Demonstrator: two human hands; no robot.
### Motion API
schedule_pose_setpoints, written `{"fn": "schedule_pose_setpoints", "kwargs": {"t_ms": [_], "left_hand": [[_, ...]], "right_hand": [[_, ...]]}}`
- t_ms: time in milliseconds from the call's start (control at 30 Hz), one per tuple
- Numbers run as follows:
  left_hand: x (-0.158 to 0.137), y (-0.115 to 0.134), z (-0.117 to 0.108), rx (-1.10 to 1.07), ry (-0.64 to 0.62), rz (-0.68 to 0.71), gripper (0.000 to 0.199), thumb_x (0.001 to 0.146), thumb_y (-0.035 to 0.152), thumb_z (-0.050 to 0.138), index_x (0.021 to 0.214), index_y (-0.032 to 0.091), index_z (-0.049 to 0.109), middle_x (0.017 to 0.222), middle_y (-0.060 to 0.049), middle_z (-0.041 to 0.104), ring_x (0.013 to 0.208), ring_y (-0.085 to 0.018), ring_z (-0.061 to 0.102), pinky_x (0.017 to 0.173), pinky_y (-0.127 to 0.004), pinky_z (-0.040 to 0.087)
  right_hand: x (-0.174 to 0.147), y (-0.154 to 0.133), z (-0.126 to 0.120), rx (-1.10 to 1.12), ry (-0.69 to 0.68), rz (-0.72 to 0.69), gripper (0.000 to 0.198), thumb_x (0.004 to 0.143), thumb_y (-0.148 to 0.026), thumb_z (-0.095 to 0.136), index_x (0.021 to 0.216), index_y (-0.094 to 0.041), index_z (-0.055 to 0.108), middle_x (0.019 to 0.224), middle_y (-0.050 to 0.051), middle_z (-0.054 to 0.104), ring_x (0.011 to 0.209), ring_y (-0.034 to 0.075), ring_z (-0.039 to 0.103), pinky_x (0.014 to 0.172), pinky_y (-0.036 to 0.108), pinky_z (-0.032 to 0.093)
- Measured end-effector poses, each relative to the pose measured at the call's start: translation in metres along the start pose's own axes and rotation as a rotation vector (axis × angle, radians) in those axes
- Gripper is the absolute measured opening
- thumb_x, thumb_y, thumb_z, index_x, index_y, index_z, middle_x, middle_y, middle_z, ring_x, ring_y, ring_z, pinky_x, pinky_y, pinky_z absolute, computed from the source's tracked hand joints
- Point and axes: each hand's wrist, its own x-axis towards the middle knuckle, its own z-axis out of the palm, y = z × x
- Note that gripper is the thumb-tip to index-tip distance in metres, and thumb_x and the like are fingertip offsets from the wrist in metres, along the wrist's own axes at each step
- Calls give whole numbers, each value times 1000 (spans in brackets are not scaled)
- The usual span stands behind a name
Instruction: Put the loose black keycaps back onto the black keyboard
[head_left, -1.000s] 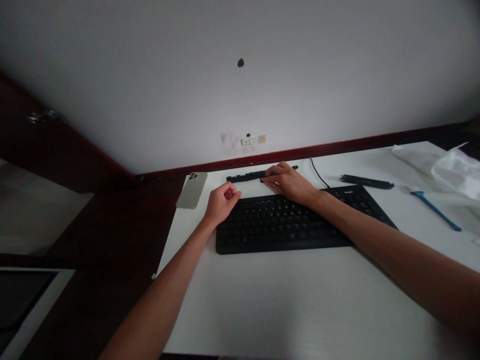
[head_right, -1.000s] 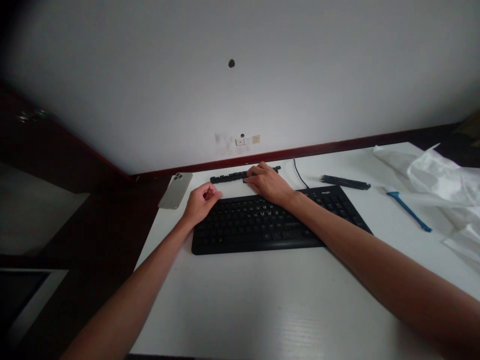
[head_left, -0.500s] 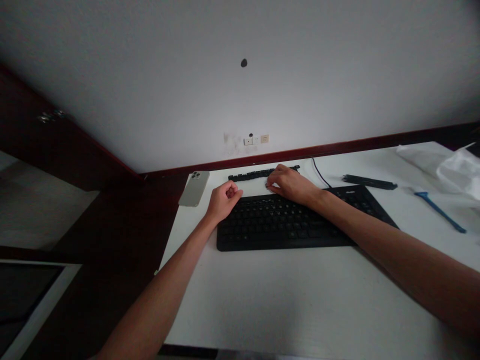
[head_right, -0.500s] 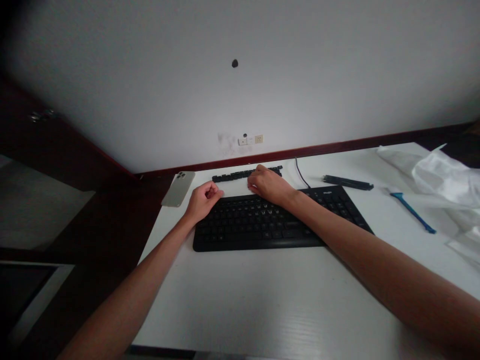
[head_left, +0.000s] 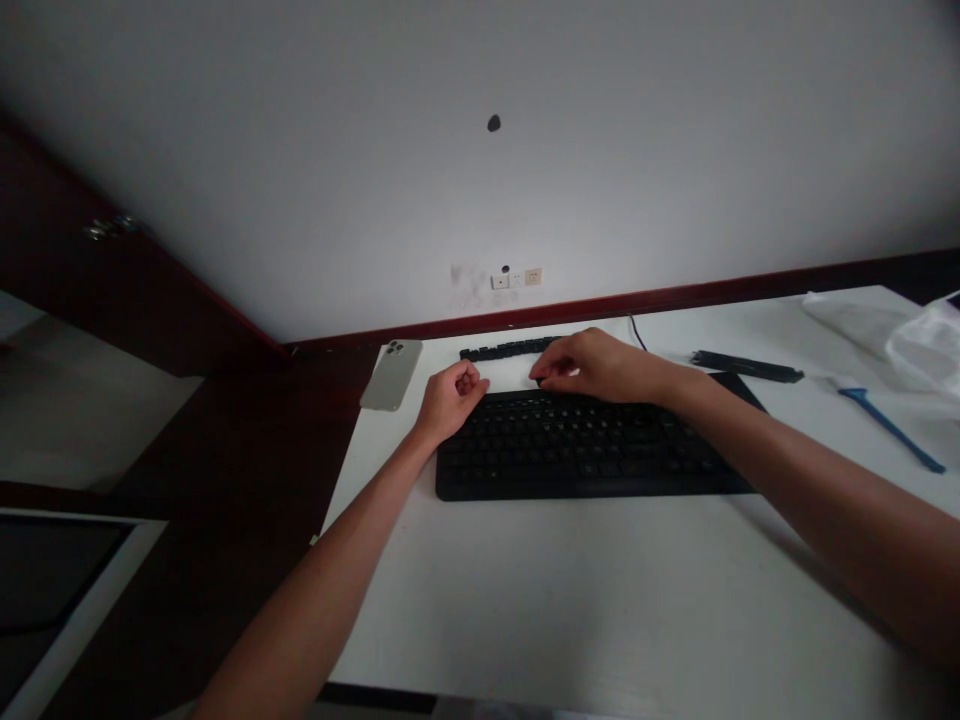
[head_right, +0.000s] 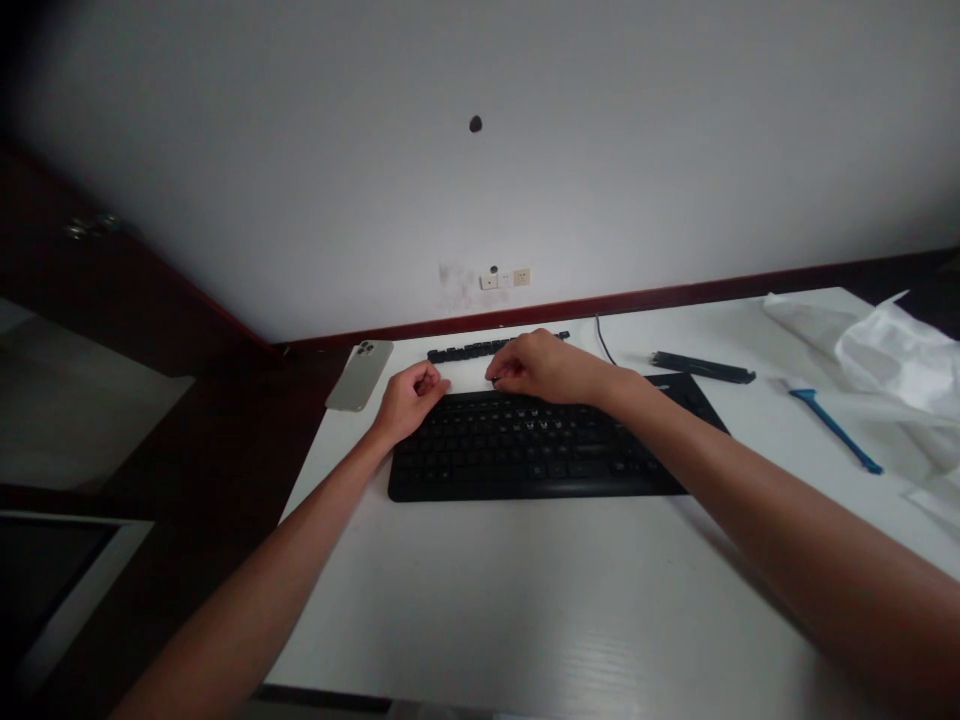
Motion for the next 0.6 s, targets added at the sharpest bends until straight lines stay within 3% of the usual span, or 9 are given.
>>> {"fn": "schedule_pose_setpoints", "kwargs": {"t_ms": [133, 233, 600], "left_hand": [[0, 1, -1, 3, 3, 1, 23, 87, 31, 64, 73, 19, 51, 66, 5, 48, 61, -11, 43, 60, -24, 34], [0, 2, -1, -2, -12, -4, 23, 87, 31, 64, 72, 19, 50, 65, 5, 47, 60, -11, 43, 59, -25, 33], [0, 2, -1, 24, -13, -3, 24, 88, 33, 63, 72, 20, 51, 64, 4, 48, 60, -11, 43, 60, -25, 34]], "right_hand": [[-4, -7, -1, 112, -212, 30, 23, 86, -27, 67, 104, -22, 79, 95, 4, 80, 87, 19, 73, 79, 28, 56], [-5, -4, 6, 118, -297, 19, 22, 84, -28, 69, 102, -21, 79, 92, 4, 80, 85, 19, 74, 78, 27, 57], [-3, -3, 11, 64, -329, 30, 22, 86, -27, 68, 104, -20, 79, 94, 5, 80, 88, 20, 74, 76, 27, 55]]}}
